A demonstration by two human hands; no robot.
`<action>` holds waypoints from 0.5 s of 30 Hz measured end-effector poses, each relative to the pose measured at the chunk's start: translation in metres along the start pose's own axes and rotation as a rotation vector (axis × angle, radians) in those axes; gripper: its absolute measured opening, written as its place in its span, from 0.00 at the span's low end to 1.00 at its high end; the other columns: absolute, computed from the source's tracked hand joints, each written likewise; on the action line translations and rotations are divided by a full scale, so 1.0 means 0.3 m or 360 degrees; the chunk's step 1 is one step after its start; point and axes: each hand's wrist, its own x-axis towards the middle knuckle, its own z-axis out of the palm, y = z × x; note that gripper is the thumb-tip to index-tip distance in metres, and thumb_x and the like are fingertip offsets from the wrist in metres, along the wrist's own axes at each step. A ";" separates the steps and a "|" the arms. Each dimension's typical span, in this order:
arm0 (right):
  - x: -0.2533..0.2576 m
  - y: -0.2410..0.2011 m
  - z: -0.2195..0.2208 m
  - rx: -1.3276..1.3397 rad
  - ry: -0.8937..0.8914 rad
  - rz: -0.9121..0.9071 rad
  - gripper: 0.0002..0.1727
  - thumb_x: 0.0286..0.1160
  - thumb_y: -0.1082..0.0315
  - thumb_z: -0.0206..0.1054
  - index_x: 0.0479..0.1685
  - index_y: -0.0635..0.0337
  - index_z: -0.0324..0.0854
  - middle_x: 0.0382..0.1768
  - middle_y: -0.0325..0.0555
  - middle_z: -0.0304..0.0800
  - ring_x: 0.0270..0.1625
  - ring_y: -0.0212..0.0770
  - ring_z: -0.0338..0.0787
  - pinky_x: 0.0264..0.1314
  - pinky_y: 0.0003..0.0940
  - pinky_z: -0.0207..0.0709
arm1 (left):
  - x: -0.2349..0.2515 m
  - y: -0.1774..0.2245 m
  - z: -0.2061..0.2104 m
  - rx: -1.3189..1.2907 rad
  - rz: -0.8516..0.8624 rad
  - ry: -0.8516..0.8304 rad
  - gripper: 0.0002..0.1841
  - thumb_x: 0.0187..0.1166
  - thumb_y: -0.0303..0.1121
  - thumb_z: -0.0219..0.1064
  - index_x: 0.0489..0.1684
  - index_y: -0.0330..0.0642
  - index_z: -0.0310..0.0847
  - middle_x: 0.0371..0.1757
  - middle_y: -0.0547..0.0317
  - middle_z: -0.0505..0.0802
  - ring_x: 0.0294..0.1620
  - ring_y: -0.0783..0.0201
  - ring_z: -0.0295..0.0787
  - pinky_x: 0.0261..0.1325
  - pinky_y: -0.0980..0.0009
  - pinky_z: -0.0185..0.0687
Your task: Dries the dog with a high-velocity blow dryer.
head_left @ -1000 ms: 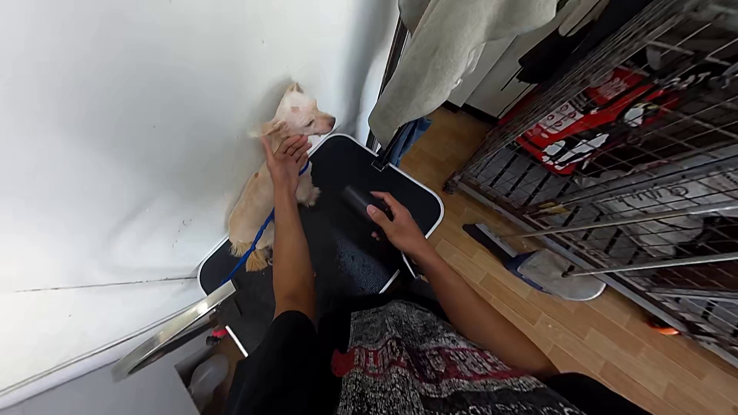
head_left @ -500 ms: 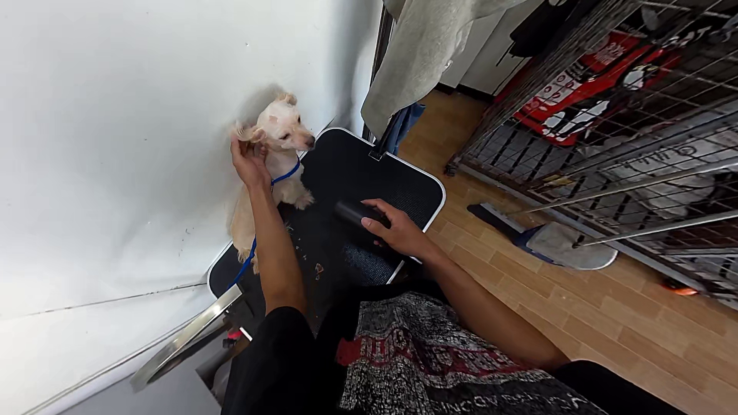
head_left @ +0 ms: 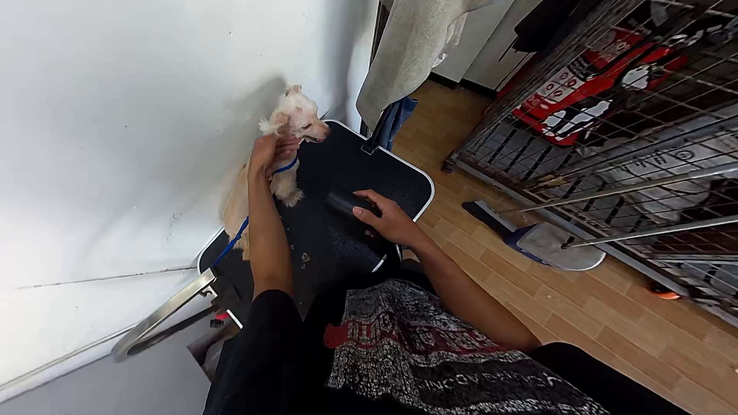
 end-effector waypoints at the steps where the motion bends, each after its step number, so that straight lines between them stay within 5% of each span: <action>1: -0.004 0.002 -0.006 0.0011 0.0002 0.0003 0.32 0.82 0.42 0.63 0.80 0.49 0.72 0.45 0.46 0.90 0.30 0.35 0.91 0.35 0.32 0.89 | 0.003 0.002 -0.002 -0.0037 -0.0022 0.0002 0.20 0.94 0.37 0.49 0.51 0.31 0.85 0.43 0.51 0.98 0.42 0.61 0.97 0.47 0.68 0.92; 5: 0.002 -0.029 -0.026 0.0000 0.0097 -0.0030 0.32 0.81 0.42 0.63 0.80 0.48 0.72 0.48 0.47 0.90 0.33 0.36 0.92 0.36 0.34 0.89 | 0.014 0.028 -0.022 -0.0287 -0.0070 -0.0082 0.19 0.93 0.34 0.45 0.49 0.34 0.84 0.46 0.48 0.98 0.46 0.58 0.98 0.51 0.66 0.92; 9: 0.020 -0.057 -0.040 -0.0010 0.0145 -0.0072 0.32 0.82 0.44 0.64 0.80 0.48 0.72 0.49 0.47 0.90 0.32 0.36 0.92 0.37 0.34 0.90 | 0.019 0.059 -0.025 -0.0415 -0.0216 -0.0171 0.43 0.90 0.64 0.27 0.50 0.40 0.86 0.48 0.52 0.98 0.47 0.61 0.96 0.49 0.68 0.89; 15: 0.029 -0.052 0.007 -0.0077 0.0101 -0.0061 0.31 0.82 0.43 0.65 0.80 0.47 0.72 0.45 0.47 0.91 0.31 0.36 0.92 0.36 0.36 0.90 | 0.058 0.056 0.027 0.0209 -0.0385 -0.0244 0.29 0.91 0.57 0.48 0.47 0.40 0.87 0.41 0.58 0.97 0.37 0.69 0.93 0.41 0.74 0.86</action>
